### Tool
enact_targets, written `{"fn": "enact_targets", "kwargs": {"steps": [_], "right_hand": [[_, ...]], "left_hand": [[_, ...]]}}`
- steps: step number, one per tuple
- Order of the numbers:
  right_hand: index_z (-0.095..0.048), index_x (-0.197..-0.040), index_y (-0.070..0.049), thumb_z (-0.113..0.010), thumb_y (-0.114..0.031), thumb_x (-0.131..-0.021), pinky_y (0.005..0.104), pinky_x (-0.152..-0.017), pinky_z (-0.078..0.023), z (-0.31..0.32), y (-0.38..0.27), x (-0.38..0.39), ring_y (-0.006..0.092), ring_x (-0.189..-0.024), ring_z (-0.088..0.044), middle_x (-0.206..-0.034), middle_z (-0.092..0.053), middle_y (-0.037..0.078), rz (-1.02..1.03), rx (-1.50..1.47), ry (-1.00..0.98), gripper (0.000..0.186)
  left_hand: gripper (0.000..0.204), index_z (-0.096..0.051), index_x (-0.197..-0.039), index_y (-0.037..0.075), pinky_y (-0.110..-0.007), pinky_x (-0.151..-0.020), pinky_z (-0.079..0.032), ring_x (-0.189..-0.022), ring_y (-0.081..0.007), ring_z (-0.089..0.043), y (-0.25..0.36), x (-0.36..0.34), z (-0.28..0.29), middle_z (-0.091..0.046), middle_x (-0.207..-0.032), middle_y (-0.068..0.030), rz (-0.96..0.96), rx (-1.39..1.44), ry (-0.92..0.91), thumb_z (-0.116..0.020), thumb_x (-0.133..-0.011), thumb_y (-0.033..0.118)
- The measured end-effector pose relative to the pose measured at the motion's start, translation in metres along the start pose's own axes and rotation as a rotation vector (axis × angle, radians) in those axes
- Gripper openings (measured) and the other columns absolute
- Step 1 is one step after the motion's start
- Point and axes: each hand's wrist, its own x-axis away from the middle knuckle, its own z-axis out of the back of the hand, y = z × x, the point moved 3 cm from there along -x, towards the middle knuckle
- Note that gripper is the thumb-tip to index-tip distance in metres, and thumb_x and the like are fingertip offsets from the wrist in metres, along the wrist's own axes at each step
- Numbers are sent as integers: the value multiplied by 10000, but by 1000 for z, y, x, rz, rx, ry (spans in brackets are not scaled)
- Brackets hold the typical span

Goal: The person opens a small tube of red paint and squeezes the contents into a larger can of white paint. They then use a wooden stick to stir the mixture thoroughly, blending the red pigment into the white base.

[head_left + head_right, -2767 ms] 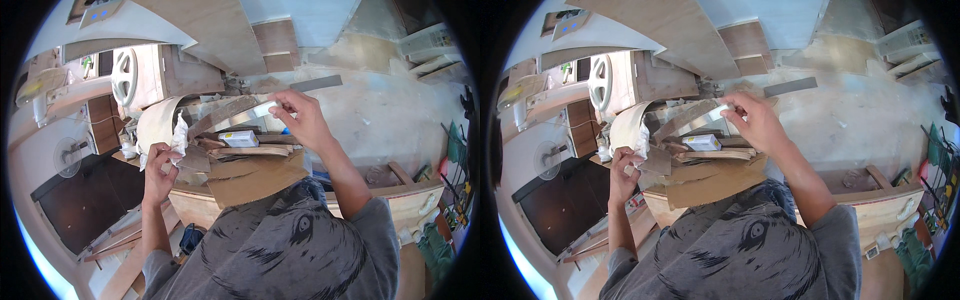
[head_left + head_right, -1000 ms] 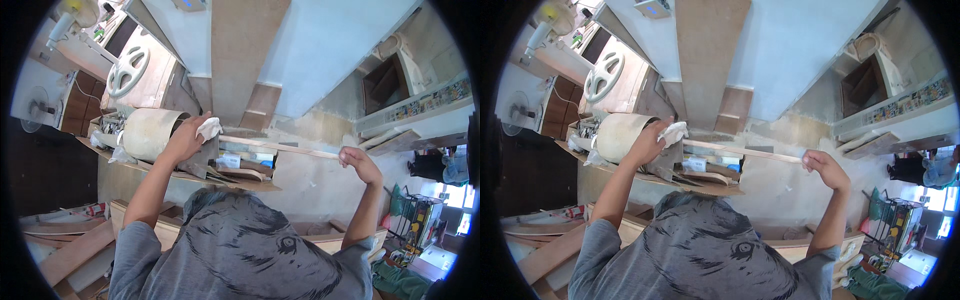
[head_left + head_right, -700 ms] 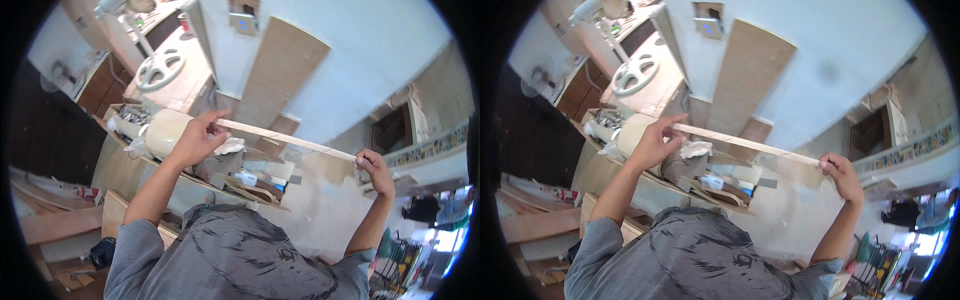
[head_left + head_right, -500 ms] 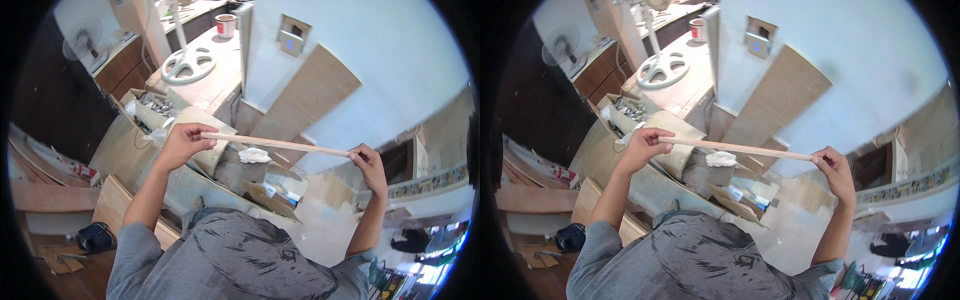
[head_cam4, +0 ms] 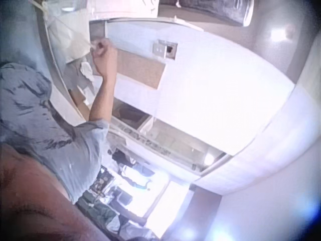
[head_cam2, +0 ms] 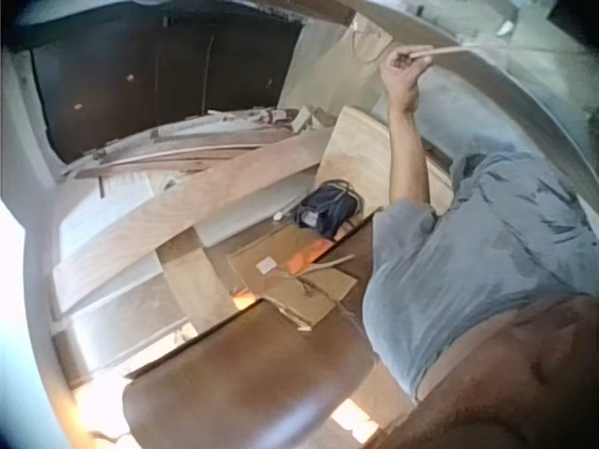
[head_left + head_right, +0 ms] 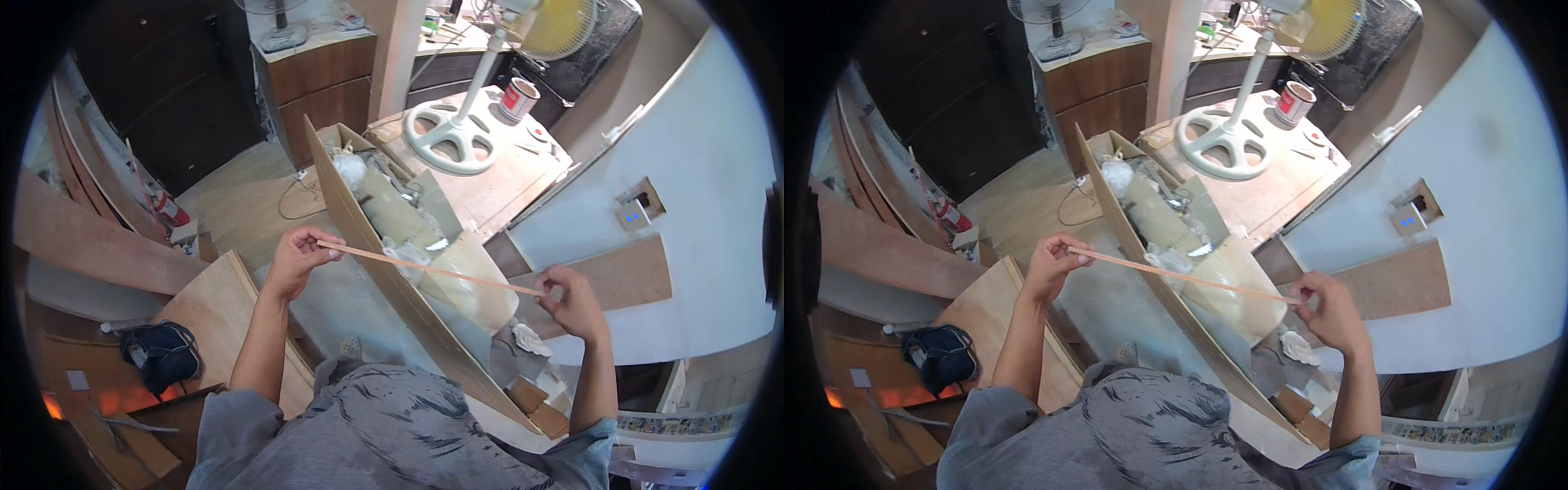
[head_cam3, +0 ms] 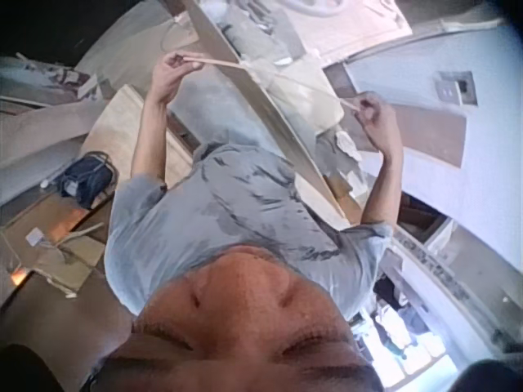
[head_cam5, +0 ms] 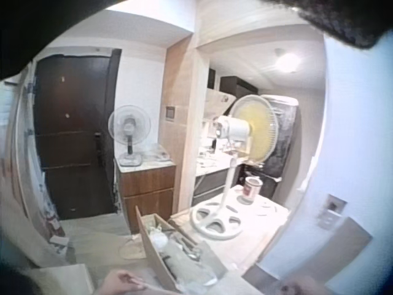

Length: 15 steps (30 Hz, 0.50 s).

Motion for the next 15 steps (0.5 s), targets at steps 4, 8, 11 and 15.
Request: {"fn": "enact_targets", "kwargs": {"steps": [4, 8, 11, 15], "right_hand": [[-693, -1035, -45, -710, -28, -789, 395, -816, -553, -48, -30, -59, 277, -905, -675, -1051, -650, 157, 50, 29, -356, 248], [-673, -1203, -64, -684, -115, -928, 362, -822, -534, -87, -70, -108, 271, -899, -661, -1020, -686, 137, -21, -107, -580, 280], [-669, -1221, -49, -636, -194, -1007, 359, -806, -521, -110, -59, -163, 264, -865, -630, -1017, -701, 128, 141, -165, -563, 260], [-625, -1284, 3, -547, -102, -1025, 352, -742, -494, -125, -11, -261, 171, -805, -581, -881, -628, 35, -96, -427, -247, 290]], "left_hand": [[207, -676, -1000, 7, -356, -847, -603, -923, -221, -728, 17, 3, 56, -741, -985, -150, 35, 78, 132, -760, -819, -48], [199, -674, -1036, 21, -328, -796, -594, -854, -194, -713, 18, -6, 88, -736, -967, -128, 29, 55, 255, -758, -857, -4], [172, -663, -1025, 33, -292, -701, -558, -759, -146, -673, 20, -20, 103, -720, -916, -93, 58, 25, 460, -767, -891, 61], [158, -629, -930, 72, -233, -476, -394, -521, -59, -507, 21, -30, 135, -623, -724, 0, 162, -76, 668, -758, -939, 161]]}}
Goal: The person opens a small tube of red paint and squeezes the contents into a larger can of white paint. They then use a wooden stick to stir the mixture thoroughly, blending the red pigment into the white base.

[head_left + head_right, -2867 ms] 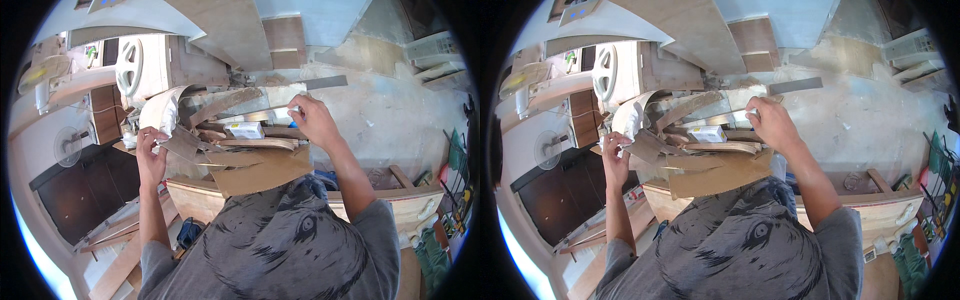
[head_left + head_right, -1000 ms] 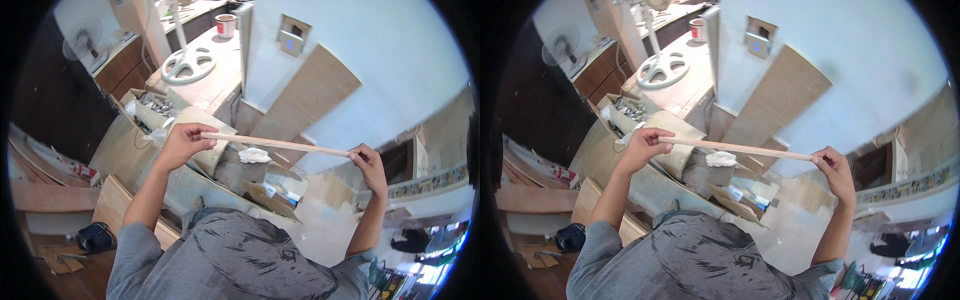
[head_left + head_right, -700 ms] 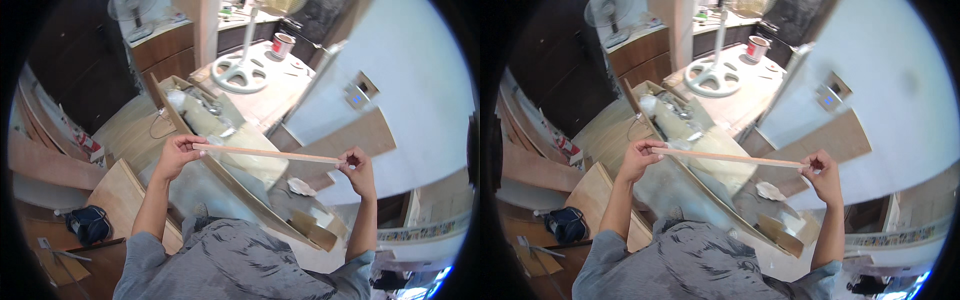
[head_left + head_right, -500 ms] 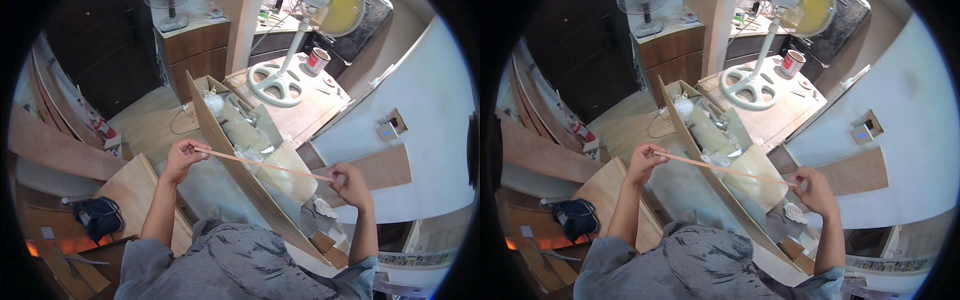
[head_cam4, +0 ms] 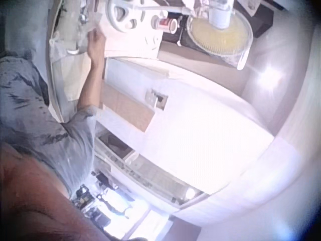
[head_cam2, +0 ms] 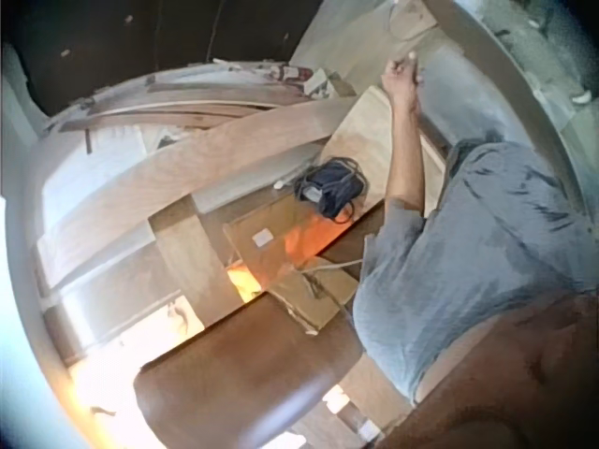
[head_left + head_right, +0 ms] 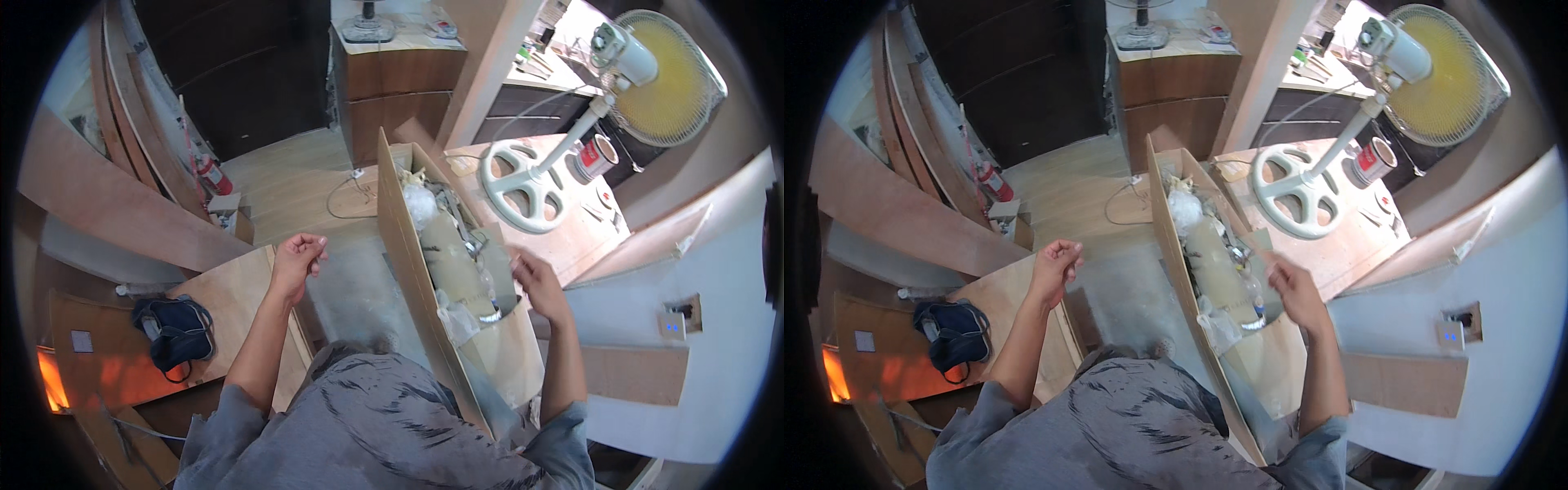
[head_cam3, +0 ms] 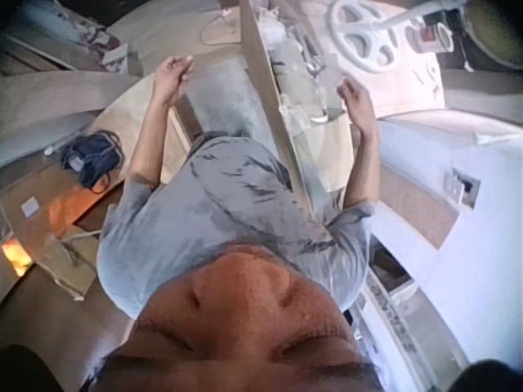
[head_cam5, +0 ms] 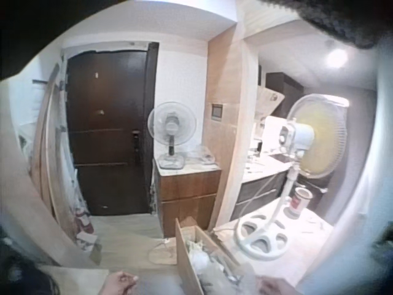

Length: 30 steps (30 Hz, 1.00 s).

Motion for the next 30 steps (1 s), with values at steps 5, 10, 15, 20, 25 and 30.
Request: {"fn": "enact_targets", "kwargs": {"steps": [5, 10, 15, 20, 25, 30], "right_hand": [[-556, -1387, -13, -519, -79, -981, 424, -702, -505, -53, 35, -105, 270, -709, -618, -855, -678, 232, 120, 52, 244, 413], [-649, -1333, -36, -607, -102, -969, 268, -561, -451, -59, -10, -148, 74, -620, -544, -787, -671, 18, -72, -17, -365, 372], [-639, -1364, -40, -607, -67, -969, 215, -514, -410, -28, -24, -184, 45, -580, -503, -789, -629, -24, -138, -213, 117, 396], [-616, -1403, -37, -599, -45, -970, 254, -591, -449, -83, -42, -232, 74, -653, -517, -794, -606, -16, -431, 62, 211, 433], [-658, -1357, -58, -594, -29, -961, 350, -875, -506, -108, -66, -258, 153, -934, -609, -1037, -716, 87, -425, -61, 127, 403], [-636, -1390, -74, -592, -77, -1008, 314, -838, -488, -91, -80, -311, 154, -905, -587, -1027, -650, 90, -284, 136, 695, 385]], "left_hand": [[277, -595, -815, 119, -217, -392, -228, -406, -14, -327, -11, -40, 38, -480, -579, 73, 83, -17, 86, -728, -974, 302], [314, -574, -793, 128, -226, -405, -203, -429, -10, -289, 1, -102, 81, -405, -548, 97, 82, -24, 124, -717, -980, 335], [308, -553, -791, 138, -231, -415, -185, -442, -6, -263, 24, -203, 142, -363, -573, 109, 118, 40, 128, -715, -982, 316], [315, -525, -772, 147, -231, -428, -167, -455, -6, -250, 71, -328, 186, -346, -587, 113, 188, -14, 127, -704, -985, 294], [309, -521, -753, 168, -237, -438, -165, -470, -5, -253, 139, -440, 170, -336, -584, 115, 191, -124, -68, -681, -997, 271], [286, -533, -765, 176, -228, -447, -187, -495, -4, -272, 166, -538, 75, -350, -605, 118, 191, -222, -342, -678, -999, 254]]}}
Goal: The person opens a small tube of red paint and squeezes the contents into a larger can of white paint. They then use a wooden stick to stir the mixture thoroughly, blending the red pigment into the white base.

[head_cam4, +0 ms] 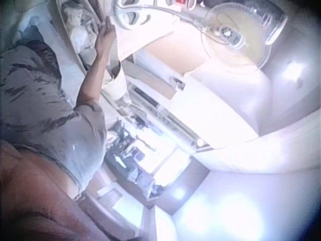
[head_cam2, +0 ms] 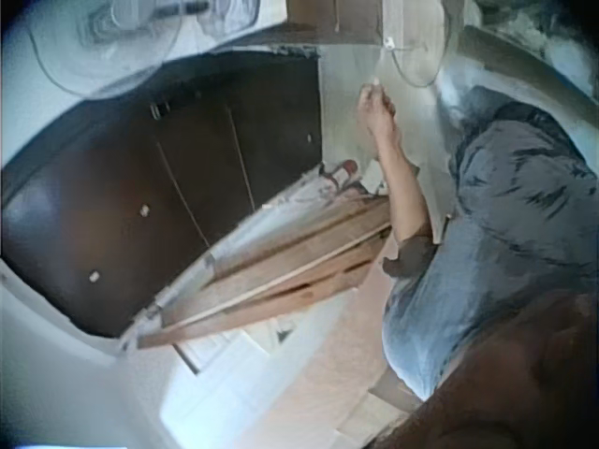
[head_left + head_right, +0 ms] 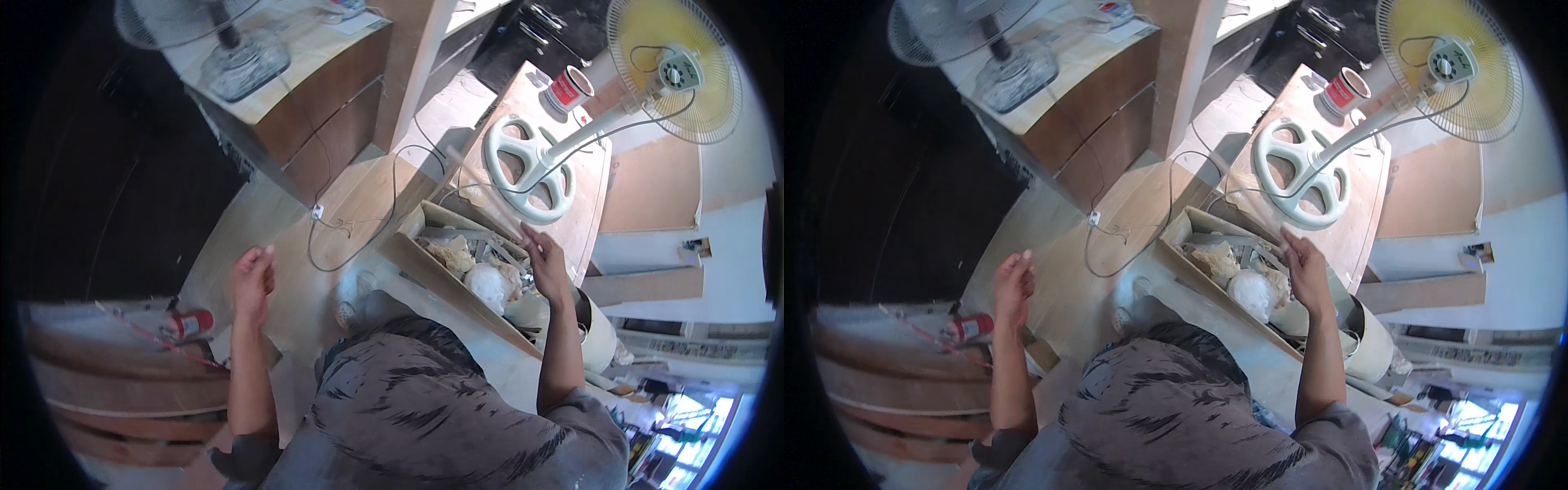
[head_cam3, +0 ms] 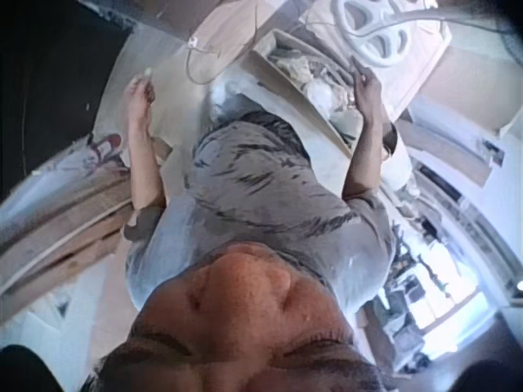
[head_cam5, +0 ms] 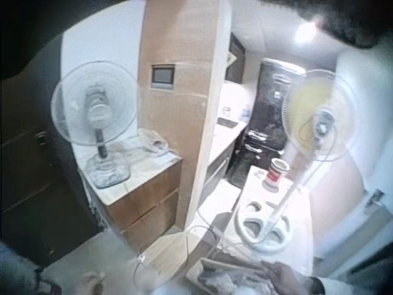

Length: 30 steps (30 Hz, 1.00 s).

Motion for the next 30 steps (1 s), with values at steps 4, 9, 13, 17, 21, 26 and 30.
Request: {"fn": "enact_targets", "kwargs": {"steps": [4, 9, 13, 17, 21, 26, 30], "right_hand": [[-622, -1407, -91, -565, -89, -1036, 326, -779, -475, -16, -56, -42, 197, -820, -564, -867, -534, 95, 51, 201, 318, 375], [-669, -1341, -183, -587, -113, -993, 465, -688, -513, -70, 10, -87, 349, -788, -652, -898, -594, 154, -117, 394, 171, 365], [-713, -1260, -160, -594, -148, -995, 460, -697, -520, -72, 6, -92, 363, -794, -658, -852, -603, 160, -328, 284, 289, 290], [-705, -1268, -100, -617, -193, -996, 442, -720, -507, -70, 3, -95, 356, -798, -651, -868, -612, 165, -315, 63, 332, 300], [-724, -1237, -77, -625, -95, -965, 416, -742, -514, -83, 28, -97, 378, -816, -653, -920, -658, 182, -538, 227, 293, 290], [-729, -1207, -52, -646, -114, -979, 380, -708, -504, -105, 26, -98, 255, -779, -638, -876, -671, 103, -515, -270, 519, 250], [-714, -1252, -24, -665, -93, -988, 249, -770, -466, -113, 3, -115, 78, -856, -567, -988, -699, -3, -677, -738, 519, 277]], "left_hand": [[297, -561, -738, 135, -233, -482, -235, -540, -6, -318, 27, -76, -82, -410, -642, 123, -34, -253, -248, -690, -992, 220], [353, -529, -697, 92, -245, -546, -252, -616, -16, -315, 53, -137, -141, -385, -652, 119, -76, -533, -467, -701, -987, 195], [298, -566, -747, 112, -243, -502, -232, -563, -10, -315, 58, -183, -144, -398, -627, 113, -2, -623, -519, -690, -995, 221], [150, -647, -914, 94, -227, -508, -269, -573, -6, -362, 44, -217, -183, -457, -658, 105, 35, -633, -566, -656, -1015, 205], [157, -629, -1179, 73, -229, -602, -371, -684, -41, -460, 41, -254, -248, -547, -818, 58, -11, -772, -794, -596, -1034, 124], [332, -556, -1304, 50, -268, -690, -506, -813, -109, -590, 27, -301, -344, -590, -1052, -36, 86, -703, -973, -632, -1019, 203], [326, -567, -1271, 74, -279, -758, -543, -878, -144, -625, 9, -351, -431, -605, -1073, -50, 504, -439, -926, -616, -1035, 295]]}}
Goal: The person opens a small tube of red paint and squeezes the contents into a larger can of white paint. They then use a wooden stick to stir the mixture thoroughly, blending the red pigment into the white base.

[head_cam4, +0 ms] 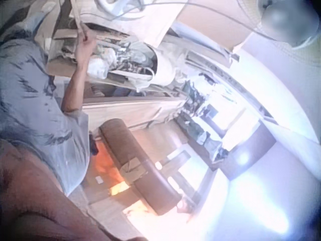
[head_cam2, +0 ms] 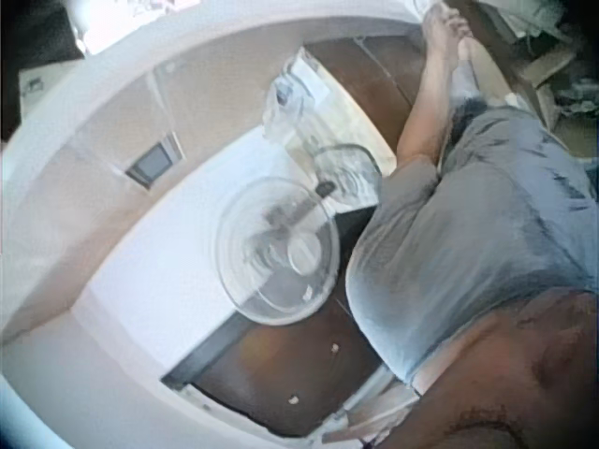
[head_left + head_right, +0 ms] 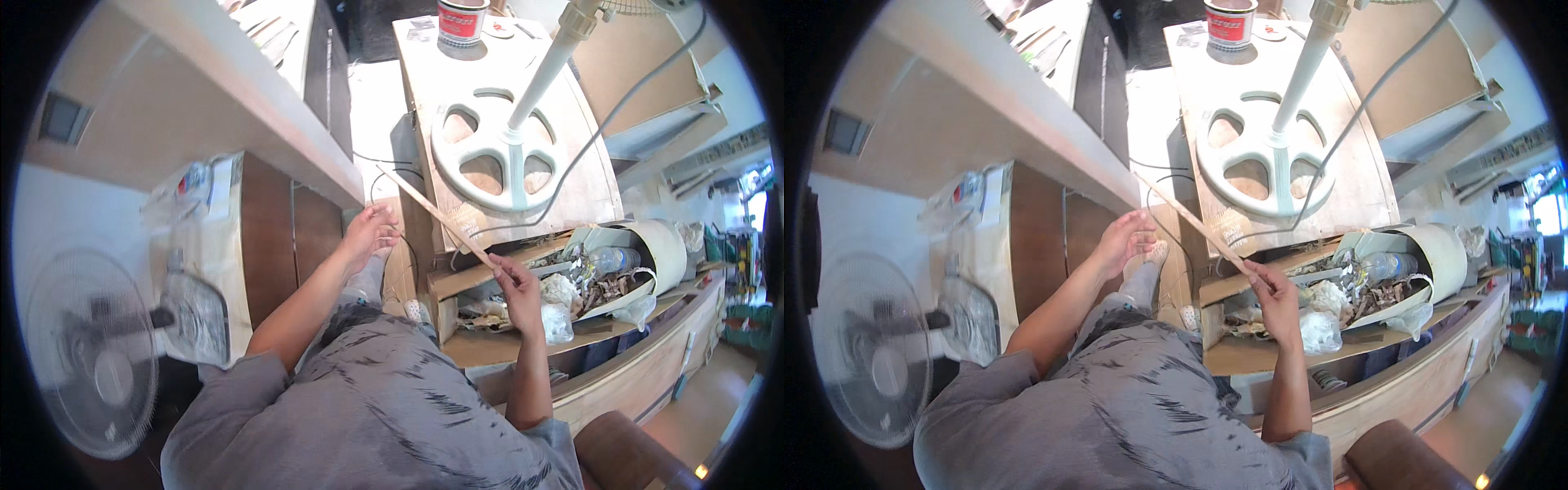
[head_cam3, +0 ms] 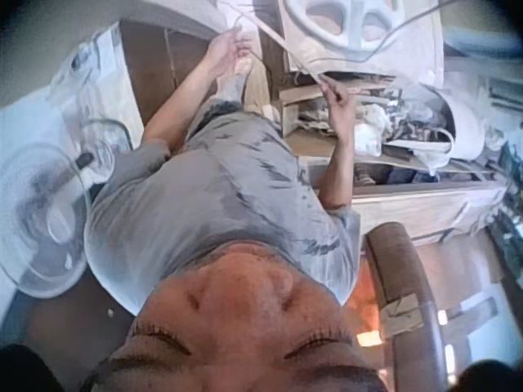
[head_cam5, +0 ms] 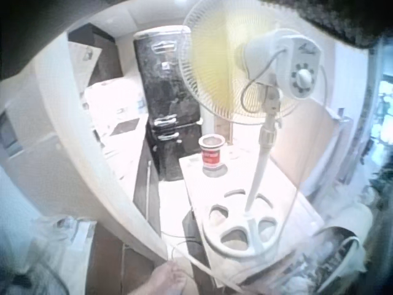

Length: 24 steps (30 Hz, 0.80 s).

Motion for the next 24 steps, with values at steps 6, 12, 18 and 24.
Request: {"fn": "enact_targets", "kwargs": {"steps": [6, 12, 18, 24], "right_hand": [[-730, -1248, -66, -694, -145, -987, 207, -601, -337, -59, -19, -24, 32, -688, -432, -798, -544, -81, 25, -34, 167, 276], [-681, -1306, -40, -719, -72, -940, 206, -605, -396, -93, -84, -62, 28, -677, -475, -866, -644, -51, -92, -144, 228, 369], [-651, -1321, -13, -736, -103, -933, 250, -723, -495, -117, -136, -140, 78, -790, -602, -985, -730, 39, 15, 113, 106, 407], [-586, -1352, -8, -643, -321, -1010, 385, -752, -535, -138, -200, -224, 291, -781, -679, -940, -711, 218, 80, 462, 103, 468]], "left_hand": [[279, -623, -1031, 98, -306, -757, -550, -840, -139, -635, 63, -129, 16, -642, -927, -21, -46, 37, -95, -600, -1040, 376], [276, -624, -973, 109, -285, -685, -536, -726, -115, -615, 139, -198, 18, -636, -802, -4, -80, 119, -110, -581, -1052, 370], [283, -623, -998, 118, -288, -680, -513, -715, -117, -616, 249, -241, -3, -638, -811, 8, -243, 185, -170, -558, -1062, 386], [294, -644, -1002, 112, -271, -705, -530, -733, -91, -638, 333, -277, -45, -661, -835, 15, -366, -29, -404, -591, -1050, 397]]}}
